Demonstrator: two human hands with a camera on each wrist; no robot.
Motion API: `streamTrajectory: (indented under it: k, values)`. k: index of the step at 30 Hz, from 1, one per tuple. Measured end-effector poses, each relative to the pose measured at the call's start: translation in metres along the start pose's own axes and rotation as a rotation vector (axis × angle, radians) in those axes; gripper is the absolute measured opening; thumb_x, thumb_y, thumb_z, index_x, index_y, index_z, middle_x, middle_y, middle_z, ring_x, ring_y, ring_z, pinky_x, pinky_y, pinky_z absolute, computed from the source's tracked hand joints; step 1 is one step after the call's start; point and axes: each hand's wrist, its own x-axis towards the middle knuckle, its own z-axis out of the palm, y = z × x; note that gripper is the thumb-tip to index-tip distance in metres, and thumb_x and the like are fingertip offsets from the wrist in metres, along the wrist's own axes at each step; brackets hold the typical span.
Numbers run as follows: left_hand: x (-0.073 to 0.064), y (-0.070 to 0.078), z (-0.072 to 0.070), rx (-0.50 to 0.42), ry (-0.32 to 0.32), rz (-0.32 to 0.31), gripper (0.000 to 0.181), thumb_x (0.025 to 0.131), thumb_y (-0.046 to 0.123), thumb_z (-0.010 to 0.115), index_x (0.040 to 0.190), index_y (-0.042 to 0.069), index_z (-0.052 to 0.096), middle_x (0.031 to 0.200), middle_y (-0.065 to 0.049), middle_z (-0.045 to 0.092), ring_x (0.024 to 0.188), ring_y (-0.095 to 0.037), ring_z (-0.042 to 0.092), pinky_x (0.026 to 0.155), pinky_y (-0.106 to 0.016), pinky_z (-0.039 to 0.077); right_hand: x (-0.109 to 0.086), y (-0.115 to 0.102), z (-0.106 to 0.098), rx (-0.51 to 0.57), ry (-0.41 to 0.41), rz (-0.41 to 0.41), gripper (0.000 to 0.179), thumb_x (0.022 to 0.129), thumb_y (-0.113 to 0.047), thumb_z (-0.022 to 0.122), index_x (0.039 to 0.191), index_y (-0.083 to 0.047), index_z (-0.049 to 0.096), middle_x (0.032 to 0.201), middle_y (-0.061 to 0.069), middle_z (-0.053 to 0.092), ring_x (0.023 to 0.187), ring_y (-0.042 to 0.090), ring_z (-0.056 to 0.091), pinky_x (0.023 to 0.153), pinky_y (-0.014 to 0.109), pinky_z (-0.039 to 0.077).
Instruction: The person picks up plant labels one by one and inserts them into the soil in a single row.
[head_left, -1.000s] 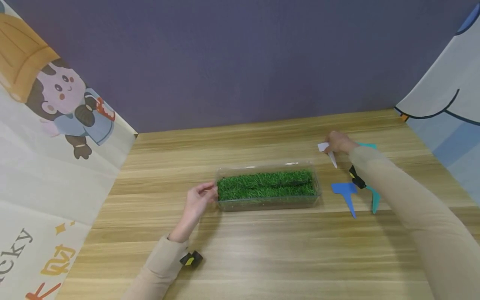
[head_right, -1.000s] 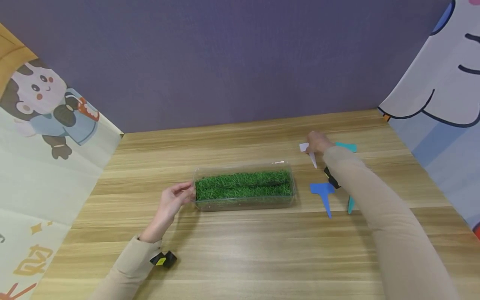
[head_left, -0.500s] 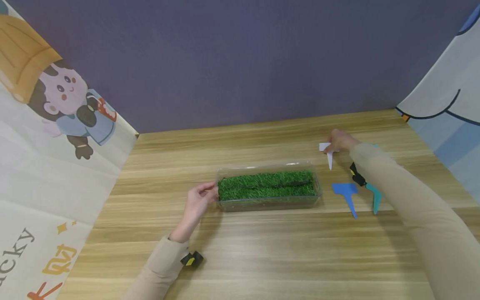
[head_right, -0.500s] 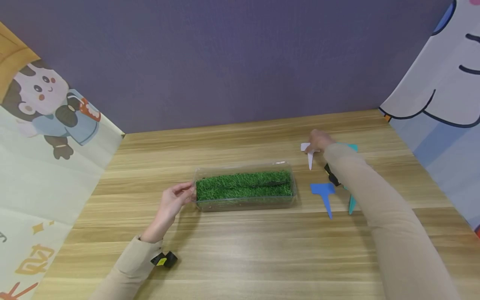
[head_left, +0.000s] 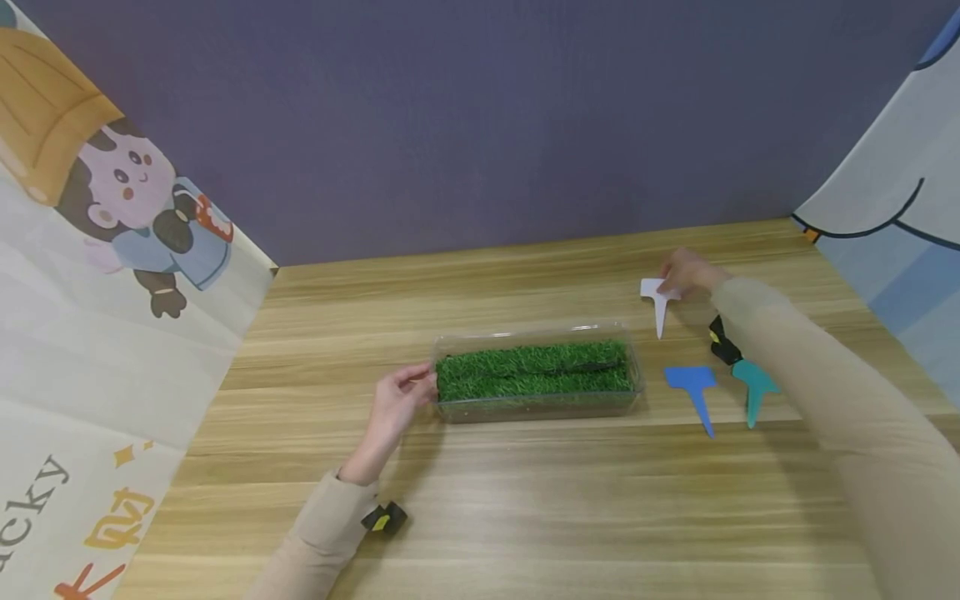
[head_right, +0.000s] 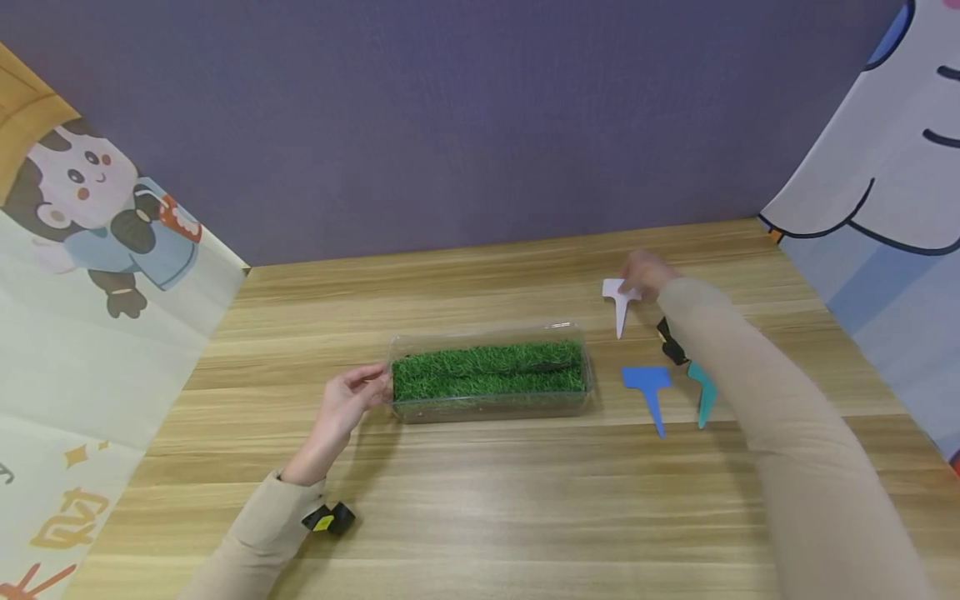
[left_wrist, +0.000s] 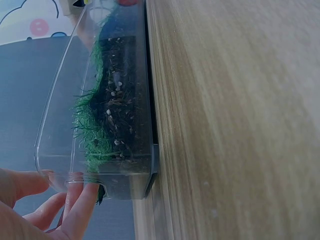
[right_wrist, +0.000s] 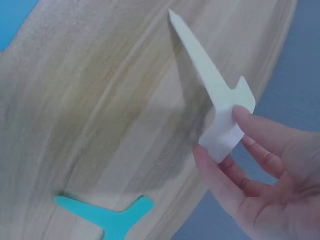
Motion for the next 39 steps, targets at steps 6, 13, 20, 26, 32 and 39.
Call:
streamTrajectory:
  k: [6,13,20,26,32,39]
  values:
    - [0.000,0.000,0.000,0.001,-0.003,0.001,0.030,0.085,0.006,0.056,0.113,-0.004,0.055,0.103,-0.022,0.060,0.085,-0.032,0.060,0.077,-0.032,0.054,-0.035,-0.044,-0.010,0.012,-0.045,0.017,0.031,0.082,0.004,0.054,0.104,0.023,0.042,0.086,0.028,0.053,0.071,0.026,0.055,0.066,0.035,0.056]
    - [0.000,0.000,0.000,0.003,-0.009,0.005,0.030,0.085,0.006,0.056,0.113,-0.004,0.055,0.104,-0.023,0.059,0.086,-0.032,0.060,0.078,-0.033,0.053,-0.049,-0.059,-0.018,0.055,-0.099,-0.002,0.030,0.085,0.002,0.051,0.106,0.022,0.042,0.081,0.019,0.058,0.068,0.021,0.056,0.065,0.035,0.056]
    - [0.000,0.000,0.000,-0.001,-0.002,0.003,0.029,0.085,0.006,0.056,0.113,-0.005,0.055,0.104,-0.022,0.059,0.086,-0.032,0.060,0.077,-0.032,0.054,-0.053,-0.064,-0.021,0.047,-0.101,-0.048,0.031,0.087,0.000,0.050,0.109,0.021,0.043,0.086,0.022,0.058,0.069,0.020,0.057,0.066,0.035,0.056]
    - [0.000,0.000,0.000,-0.005,-0.001,0.008,0.029,0.085,0.005,0.056,0.113,-0.005,0.055,0.103,-0.023,0.059,0.085,-0.033,0.060,0.076,-0.031,0.054,-0.056,-0.075,-0.022,0.030,-0.016,-0.115,0.030,0.088,-0.001,0.050,0.109,0.020,0.046,0.096,0.033,0.055,0.073,0.025,0.059,0.063,0.035,0.056]
    - [0.000,0.000,0.001,-0.007,0.001,0.003,0.030,0.085,0.004,0.056,0.113,-0.005,0.054,0.103,-0.023,0.060,0.085,-0.032,0.060,0.076,-0.030,0.054,-0.056,-0.088,-0.022,-0.014,0.052,-0.149,0.028,0.088,-0.002,0.051,0.108,0.017,0.051,0.099,0.034,0.054,0.068,0.023,0.059,0.055,0.027,0.055]
    - [0.000,0.000,0.001,-0.010,0.003,-0.007,0.030,0.084,0.004,0.057,0.113,-0.005,0.054,0.102,-0.023,0.060,0.085,-0.033,0.060,0.076,-0.031,0.054,-0.062,-0.108,-0.017,-0.049,0.098,-0.185,0.028,0.088,-0.009,0.052,0.108,0.011,0.054,0.098,0.029,0.056,0.072,0.027,0.059,0.058,0.031,0.055]
